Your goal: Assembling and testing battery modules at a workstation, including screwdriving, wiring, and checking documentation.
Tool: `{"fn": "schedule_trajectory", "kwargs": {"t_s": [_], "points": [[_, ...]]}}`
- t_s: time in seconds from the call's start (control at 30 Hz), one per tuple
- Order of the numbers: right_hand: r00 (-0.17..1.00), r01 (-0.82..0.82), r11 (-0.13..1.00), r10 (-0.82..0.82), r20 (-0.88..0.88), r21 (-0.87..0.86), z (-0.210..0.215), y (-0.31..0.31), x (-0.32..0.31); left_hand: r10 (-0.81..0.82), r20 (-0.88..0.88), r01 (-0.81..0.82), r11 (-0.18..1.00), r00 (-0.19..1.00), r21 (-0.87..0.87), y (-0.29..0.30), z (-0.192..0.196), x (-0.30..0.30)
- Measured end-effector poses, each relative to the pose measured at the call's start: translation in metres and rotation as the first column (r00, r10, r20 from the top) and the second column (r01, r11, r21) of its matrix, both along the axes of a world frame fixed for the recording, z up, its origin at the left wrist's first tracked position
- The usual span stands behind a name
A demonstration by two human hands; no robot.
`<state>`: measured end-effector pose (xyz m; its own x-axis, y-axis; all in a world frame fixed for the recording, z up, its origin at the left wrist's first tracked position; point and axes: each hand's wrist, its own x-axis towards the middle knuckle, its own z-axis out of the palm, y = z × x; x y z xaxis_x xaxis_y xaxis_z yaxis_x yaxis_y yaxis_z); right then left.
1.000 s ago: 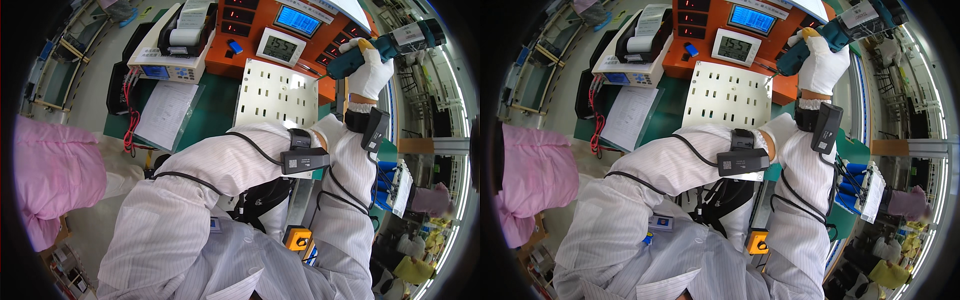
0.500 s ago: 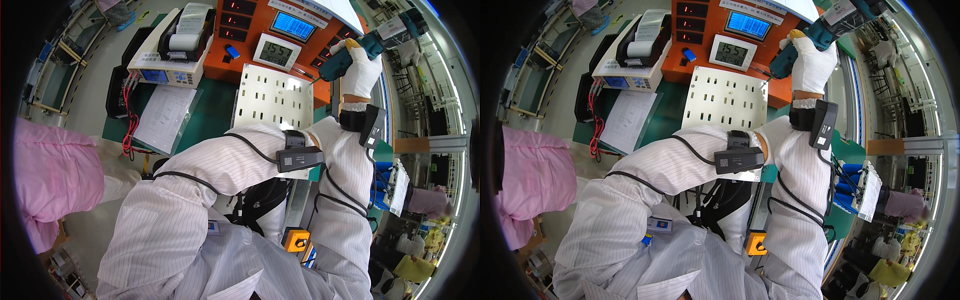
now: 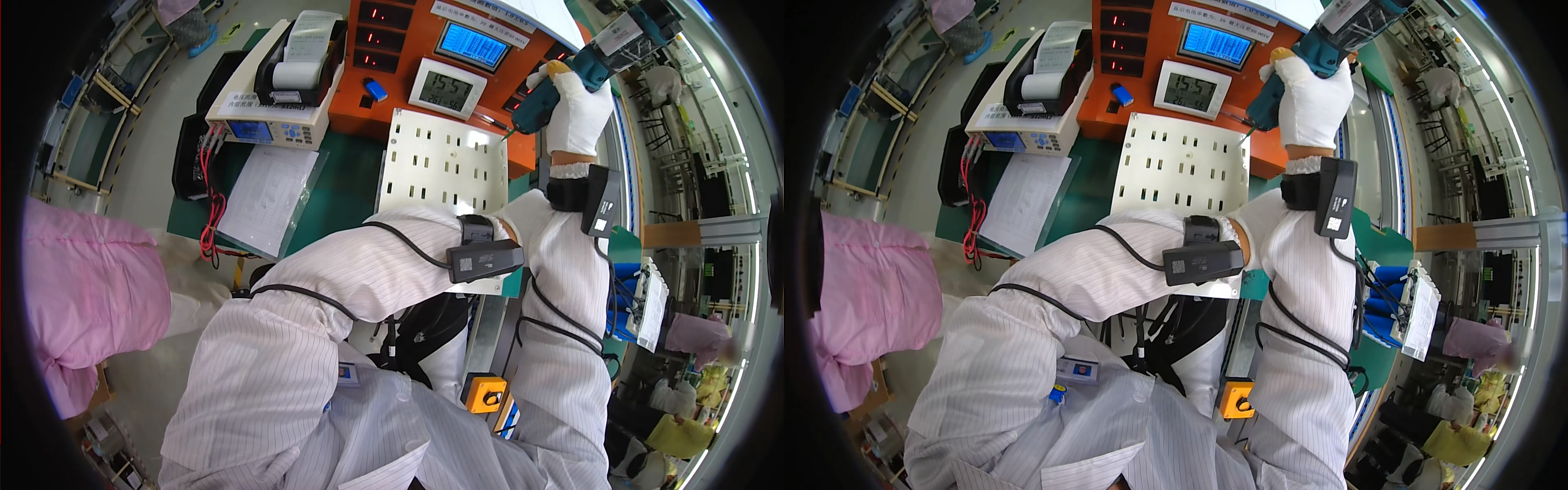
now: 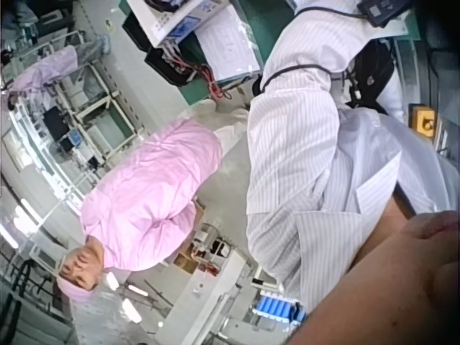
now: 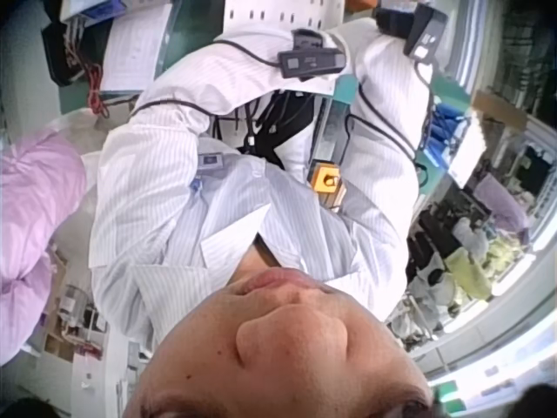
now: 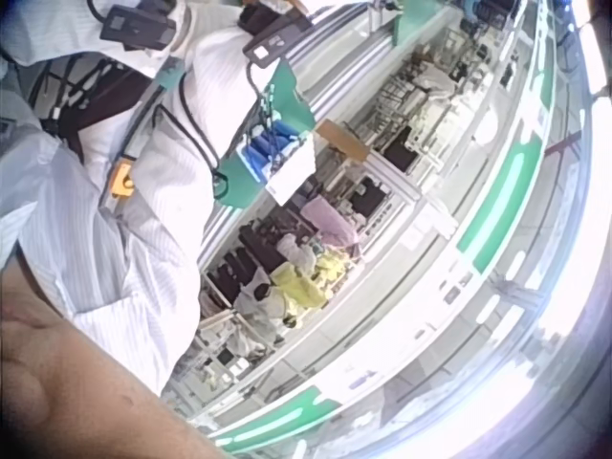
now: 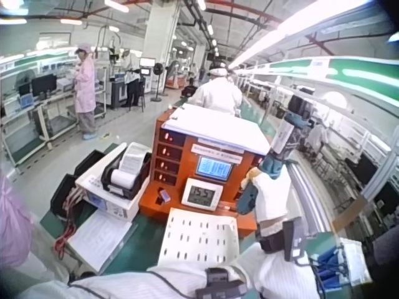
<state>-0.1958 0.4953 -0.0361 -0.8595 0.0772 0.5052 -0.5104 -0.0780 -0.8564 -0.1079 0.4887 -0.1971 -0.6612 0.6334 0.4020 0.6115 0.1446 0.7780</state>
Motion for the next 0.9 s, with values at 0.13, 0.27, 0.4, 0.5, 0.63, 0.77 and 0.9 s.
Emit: {"fn": "schedule_trajectory", "kwargs": {"t_s": [0.13,0.27,0.4,0.5,0.63,0.77,0.9], "points": [[0.999,0.033,0.999,-0.033,0.016,0.004,0.003,-0.005,0.005,0.021,-0.047,-0.02,0.999,0.999,0.03,-0.001,-0.004,-0.006],[0.999,0.041,0.997,-0.042,-0.009,-0.062,0.004,-0.005,0.008,0.025,-0.107,-0.018,0.998,0.994,0.067,0.009,-0.002,-0.006],[0.99,-0.057,0.978,0.028,-0.142,-0.2,0.025,-0.008,0.009,0.118,-0.021,-0.106,0.942,0.993,0.32,0.015,-0.013,-0.005],[0.981,-0.107,0.968,0.065,-0.184,-0.226,0.039,-0.013,0.018,-0.161,0.223,0.004,0.818,0.962,0.575,0.013,-0.003,-0.002],[0.954,-0.281,0.917,0.233,-0.191,-0.283,0.037,-0.057,0.02,-0.145,0.231,-0.011,0.825,0.962,0.565,-0.012,-0.012,-0.002],[0.928,-0.36,0.9,0.318,-0.193,-0.246,0.033,-0.075,0.02,-0.189,0.27,-0.007,0.806,0.944,0.592,-0.014,-0.016,0.018],[0.932,-0.358,0.913,0.335,-0.141,-0.195,0.023,-0.093,0.016,-0.191,0.328,-0.048,0.798,0.925,0.6,-0.025,-0.035,0.036]]}}
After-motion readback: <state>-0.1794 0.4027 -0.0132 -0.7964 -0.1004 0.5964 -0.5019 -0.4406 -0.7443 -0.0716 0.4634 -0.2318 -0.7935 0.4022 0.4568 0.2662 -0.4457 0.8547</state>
